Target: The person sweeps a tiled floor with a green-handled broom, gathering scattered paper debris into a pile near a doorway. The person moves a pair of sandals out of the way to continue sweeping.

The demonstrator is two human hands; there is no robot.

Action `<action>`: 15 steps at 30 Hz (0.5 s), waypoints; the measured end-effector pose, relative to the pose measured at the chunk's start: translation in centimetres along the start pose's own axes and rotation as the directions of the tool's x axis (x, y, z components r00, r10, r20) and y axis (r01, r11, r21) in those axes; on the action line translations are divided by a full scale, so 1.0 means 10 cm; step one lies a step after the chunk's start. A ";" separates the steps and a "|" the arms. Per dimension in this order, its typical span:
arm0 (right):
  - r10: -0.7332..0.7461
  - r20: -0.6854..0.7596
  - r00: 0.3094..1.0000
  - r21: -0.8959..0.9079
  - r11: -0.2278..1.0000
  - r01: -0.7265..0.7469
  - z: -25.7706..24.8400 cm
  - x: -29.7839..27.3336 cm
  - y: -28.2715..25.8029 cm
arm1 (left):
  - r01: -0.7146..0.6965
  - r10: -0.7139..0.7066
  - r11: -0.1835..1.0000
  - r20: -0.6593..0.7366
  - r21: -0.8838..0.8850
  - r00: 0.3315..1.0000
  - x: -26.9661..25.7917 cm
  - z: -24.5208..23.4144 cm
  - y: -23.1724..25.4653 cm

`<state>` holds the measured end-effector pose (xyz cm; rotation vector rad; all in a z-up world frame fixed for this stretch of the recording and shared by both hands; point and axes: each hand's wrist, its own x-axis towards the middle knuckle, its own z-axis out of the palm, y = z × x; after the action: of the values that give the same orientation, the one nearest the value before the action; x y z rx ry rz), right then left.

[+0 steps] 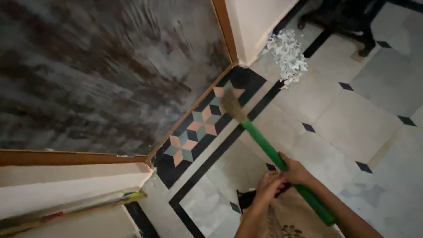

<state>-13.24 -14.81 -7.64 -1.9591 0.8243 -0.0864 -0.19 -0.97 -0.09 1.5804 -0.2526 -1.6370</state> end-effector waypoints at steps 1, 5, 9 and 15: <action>0.188 0.082 0.979 0.052 0.980 -0.193 -0.02 -0.08 0.03 | -0.032 0.032 0.999 0.026 0.013 0.999 -0.02 0.03 -0.04; 0.490 0.299 0.819 0.258 0.784 -0.564 -0.25 -0.18 0.10 | -0.145 0.141 0.988 0.066 0.056 0.988 -0.09 -0.11 -0.16; 0.590 0.211 0.779 0.291 0.723 -0.626 -0.52 -0.07 -0.09 | -0.225 0.229 0.972 0.056 -0.066 0.972 -0.07 -0.23 -0.29; 0.568 0.098 0.817 0.275 0.774 -0.571 -0.41 -0.07 -0.88 | -0.230 0.230 0.973 0.025 -0.013 0.973 -0.21 -0.14 -0.08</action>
<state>-10.90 -14.91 1.81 -1.3611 1.2928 0.1567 0.43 1.46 0.67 1.4641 -0.4245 -1.4774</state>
